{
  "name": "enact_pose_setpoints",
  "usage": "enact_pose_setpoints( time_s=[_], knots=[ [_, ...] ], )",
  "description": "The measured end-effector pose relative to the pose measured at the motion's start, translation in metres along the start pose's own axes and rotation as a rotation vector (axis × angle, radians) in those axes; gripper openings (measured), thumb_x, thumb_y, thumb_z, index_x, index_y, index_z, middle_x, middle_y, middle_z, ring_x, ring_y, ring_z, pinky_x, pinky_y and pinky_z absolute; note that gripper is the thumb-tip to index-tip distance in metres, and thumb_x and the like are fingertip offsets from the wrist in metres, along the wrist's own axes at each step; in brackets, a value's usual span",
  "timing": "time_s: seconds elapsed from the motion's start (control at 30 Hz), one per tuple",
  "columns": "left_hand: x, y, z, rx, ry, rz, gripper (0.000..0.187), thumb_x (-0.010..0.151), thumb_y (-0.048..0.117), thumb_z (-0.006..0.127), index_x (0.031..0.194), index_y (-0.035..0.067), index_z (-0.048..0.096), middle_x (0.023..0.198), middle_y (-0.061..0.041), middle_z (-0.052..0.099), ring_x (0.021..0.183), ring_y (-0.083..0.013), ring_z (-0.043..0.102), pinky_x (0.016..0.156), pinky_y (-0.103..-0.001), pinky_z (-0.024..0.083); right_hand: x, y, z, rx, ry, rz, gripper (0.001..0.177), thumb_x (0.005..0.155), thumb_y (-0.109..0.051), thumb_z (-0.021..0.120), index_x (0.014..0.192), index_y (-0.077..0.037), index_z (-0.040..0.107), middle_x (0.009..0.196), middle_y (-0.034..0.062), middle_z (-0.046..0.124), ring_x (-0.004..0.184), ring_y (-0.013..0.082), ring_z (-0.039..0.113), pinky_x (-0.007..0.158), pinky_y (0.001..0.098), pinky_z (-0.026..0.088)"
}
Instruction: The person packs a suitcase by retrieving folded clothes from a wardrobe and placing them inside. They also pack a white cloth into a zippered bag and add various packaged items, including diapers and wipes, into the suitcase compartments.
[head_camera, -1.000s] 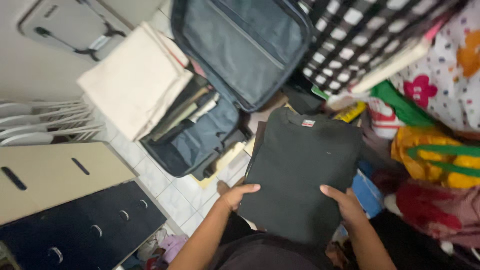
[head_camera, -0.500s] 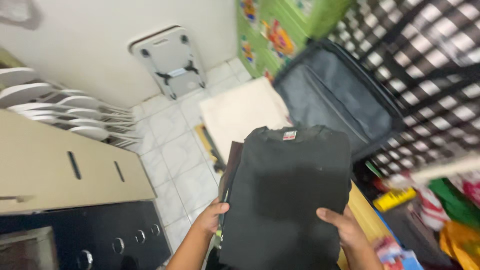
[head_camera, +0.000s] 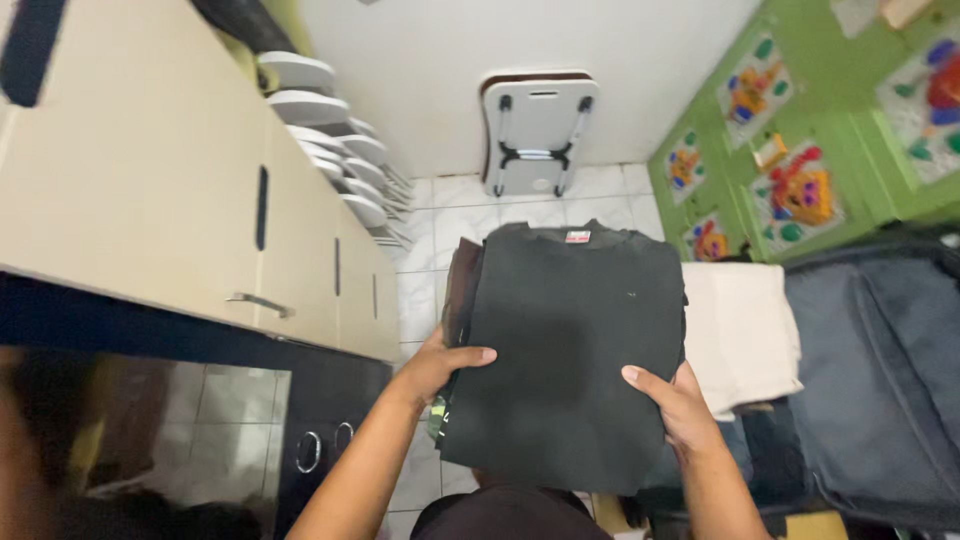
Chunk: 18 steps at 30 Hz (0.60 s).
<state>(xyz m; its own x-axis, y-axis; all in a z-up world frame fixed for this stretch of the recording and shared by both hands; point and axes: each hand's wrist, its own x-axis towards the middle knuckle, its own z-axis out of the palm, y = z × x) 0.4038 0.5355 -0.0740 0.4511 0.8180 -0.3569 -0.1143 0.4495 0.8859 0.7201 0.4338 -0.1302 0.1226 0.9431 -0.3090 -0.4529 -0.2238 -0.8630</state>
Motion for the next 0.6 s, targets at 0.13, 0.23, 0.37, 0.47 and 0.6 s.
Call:
enact_pose_setpoints(
  time_s=[0.13,0.23,0.37,0.47,0.6],
  knots=[
    [0.014,0.034,-0.029,-0.193,-0.013,0.149,0.089,0.072,0.007,0.080,0.151,0.004,0.039,0.129,-0.016,0.063,0.115,-0.0279,0.065,0.099,-0.043,0.054,0.037,-0.013,0.037,-0.059,-0.079,-0.028,0.072,0.080,-0.008,0.072,0.145,0.002,0.044,0.128,0.0158,0.064,0.112,0.0237,0.065,0.093,0.0367,0.054],
    [0.036,0.051,-0.037,-0.055,0.076,0.189,0.093,0.073,0.005,0.081,0.153,0.005,0.034,0.135,-0.013,0.059,0.122,-0.0244,0.061,0.104,-0.040,0.051,0.066,-0.020,0.052,-0.080,-0.074,-0.010,0.074,0.078,-0.006,0.072,0.146,0.000,0.043,0.128,0.0162,0.065,0.113,0.0246,0.066,0.093,0.0378,0.055],
    [0.086,0.076,-0.049,-0.001,0.088,0.191,0.098,0.071,0.001,0.080,0.154,0.010,0.031,0.138,-0.011,0.057,0.127,-0.0246,0.057,0.107,-0.039,0.048,0.123,-0.029,0.054,-0.035,-0.125,-0.061,0.076,0.078,-0.006,0.072,0.147,0.001,0.042,0.128,0.0168,0.064,0.114,0.0255,0.065,0.093,0.0388,0.055],
    [0.135,0.091,-0.060,0.024,0.050,0.188,0.100,0.072,0.000,0.080,0.156,0.013,0.027,0.141,-0.010,0.054,0.130,-0.0237,0.053,0.110,-0.038,0.045,0.173,-0.033,0.045,-0.014,-0.131,-0.080,0.076,0.077,-0.006,0.074,0.146,0.003,0.044,0.128,0.0189,0.064,0.114,0.0274,0.065,0.094,0.0406,0.054],
    [0.224,0.135,-0.062,0.070,-0.002,0.221,0.099,0.073,0.000,0.080,0.156,0.010,0.027,0.143,-0.013,0.053,0.131,-0.0257,0.053,0.110,-0.040,0.045,0.248,-0.066,0.036,-0.047,-0.048,-0.101,0.079,0.074,-0.007,0.075,0.146,0.003,0.044,0.132,0.0198,0.065,0.118,0.0288,0.066,0.100,0.0409,0.052]
  ],
)
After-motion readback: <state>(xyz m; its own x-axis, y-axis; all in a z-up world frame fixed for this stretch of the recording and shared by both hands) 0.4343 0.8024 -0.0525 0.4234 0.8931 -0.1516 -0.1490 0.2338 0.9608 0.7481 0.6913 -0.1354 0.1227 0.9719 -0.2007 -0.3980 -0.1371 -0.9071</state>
